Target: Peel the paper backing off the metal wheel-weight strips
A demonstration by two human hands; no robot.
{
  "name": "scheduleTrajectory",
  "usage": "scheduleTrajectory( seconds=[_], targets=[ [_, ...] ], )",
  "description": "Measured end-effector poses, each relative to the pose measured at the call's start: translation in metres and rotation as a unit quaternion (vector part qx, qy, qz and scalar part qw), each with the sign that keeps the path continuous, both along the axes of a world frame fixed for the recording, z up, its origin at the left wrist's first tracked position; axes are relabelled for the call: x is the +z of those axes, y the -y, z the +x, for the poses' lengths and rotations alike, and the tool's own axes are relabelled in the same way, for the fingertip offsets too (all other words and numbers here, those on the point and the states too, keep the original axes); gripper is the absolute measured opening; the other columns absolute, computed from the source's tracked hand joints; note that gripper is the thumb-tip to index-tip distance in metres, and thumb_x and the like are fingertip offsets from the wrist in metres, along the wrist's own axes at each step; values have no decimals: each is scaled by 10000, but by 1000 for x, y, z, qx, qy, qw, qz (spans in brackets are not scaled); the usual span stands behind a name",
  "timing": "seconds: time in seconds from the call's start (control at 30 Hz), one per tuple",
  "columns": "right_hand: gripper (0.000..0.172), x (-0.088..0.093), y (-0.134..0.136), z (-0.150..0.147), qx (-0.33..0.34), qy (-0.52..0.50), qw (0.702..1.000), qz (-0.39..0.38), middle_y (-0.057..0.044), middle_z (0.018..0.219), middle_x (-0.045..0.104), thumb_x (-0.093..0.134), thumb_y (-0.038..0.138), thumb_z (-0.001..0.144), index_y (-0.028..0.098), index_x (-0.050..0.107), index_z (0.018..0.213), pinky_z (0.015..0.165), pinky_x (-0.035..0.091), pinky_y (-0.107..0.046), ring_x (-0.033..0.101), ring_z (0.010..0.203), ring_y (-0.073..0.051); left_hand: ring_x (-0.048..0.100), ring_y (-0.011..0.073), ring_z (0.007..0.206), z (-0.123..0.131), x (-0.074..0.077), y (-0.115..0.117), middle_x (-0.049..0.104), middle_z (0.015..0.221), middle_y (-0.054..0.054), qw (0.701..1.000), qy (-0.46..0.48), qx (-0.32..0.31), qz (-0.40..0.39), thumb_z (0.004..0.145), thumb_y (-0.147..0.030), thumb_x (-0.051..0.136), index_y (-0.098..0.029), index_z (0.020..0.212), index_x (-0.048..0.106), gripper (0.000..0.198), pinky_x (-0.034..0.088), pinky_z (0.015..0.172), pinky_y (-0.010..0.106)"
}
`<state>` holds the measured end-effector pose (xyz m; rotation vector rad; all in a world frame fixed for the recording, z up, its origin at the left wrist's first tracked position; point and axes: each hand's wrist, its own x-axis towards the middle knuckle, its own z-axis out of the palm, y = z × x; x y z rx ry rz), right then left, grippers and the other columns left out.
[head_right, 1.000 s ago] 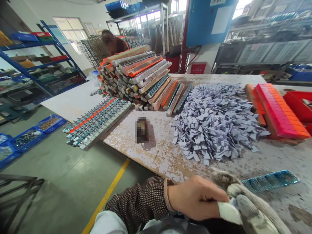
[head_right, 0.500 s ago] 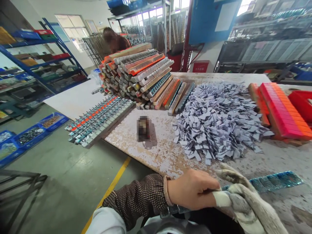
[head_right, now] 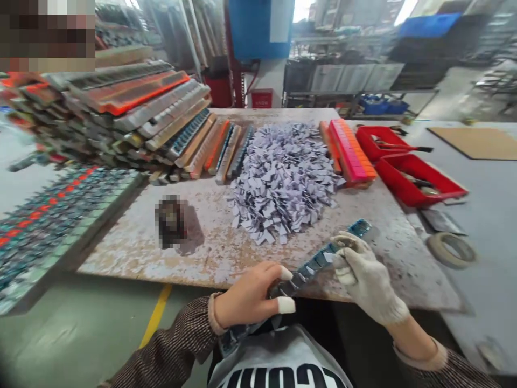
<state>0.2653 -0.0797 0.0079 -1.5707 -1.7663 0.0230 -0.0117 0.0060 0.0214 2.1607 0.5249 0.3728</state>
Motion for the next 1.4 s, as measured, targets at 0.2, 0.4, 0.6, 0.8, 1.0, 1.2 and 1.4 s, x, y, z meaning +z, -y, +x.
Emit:
scheduleTrajectory(
  seconds=[0.2,0.4,0.6,0.8,1.0,1.2,1.4],
  targets=[
    [163,-14,5,-2,-28,110,993,25,-107,1179,711,598,187,968,245,557,822,999,580,-491,615,1279,-321,642,246,1096,-1,-3,1,671,1199,85,999,-30,-30,-15,900,-374,753,-206,1177,638,344,512,979,349],
    [71,-8,-5,-10,9,219,976,17,-151,1106,687,585,131,937,172,637,911,1053,533,-542,600,1261,-348,642,238,1077,0,-3,0,653,1196,93,998,-20,-31,-45,890,-312,751,-191,1165,639,320,518,961,342],
    [132,-2,-16,-4,56,241,969,-23,-156,1025,679,554,110,927,143,665,863,1022,551,-521,627,1170,-342,650,227,1053,1,-7,-5,655,1178,83,997,-11,-39,-66,897,-357,760,-195,1147,651,317,524,931,325],
    [143,-2,-14,-2,47,231,971,-31,-162,1071,685,554,127,916,168,638,807,1025,560,-515,623,1191,-344,661,220,1046,1,-8,-5,659,1171,73,997,-25,-43,-51,931,-374,730,-199,1147,641,292,528,918,310],
    [145,9,-18,-10,27,250,965,-79,-166,1033,703,558,99,890,134,683,827,1069,525,-560,641,1171,-368,649,224,1025,3,-6,-4,651,1182,79,997,-47,-52,-13,933,-340,718,-195,1134,619,267,535,896,314],
    [145,15,-31,-8,86,255,956,-115,-171,1049,719,568,95,795,153,694,837,1005,570,-578,670,1120,-379,642,229,1012,5,-6,-8,645,1179,82,996,-56,-63,-11,909,-357,751,-193,1128,619,304,548,886,325],
    [145,-3,-27,1,106,201,972,-60,-154,1090,685,529,102,871,194,625,813,1029,558,-517,625,1200,-323,678,201,994,3,-11,-12,662,1154,58,996,-32,-71,-40,939,-404,729,-209,1119,629,284,553,863,283]
  ],
)
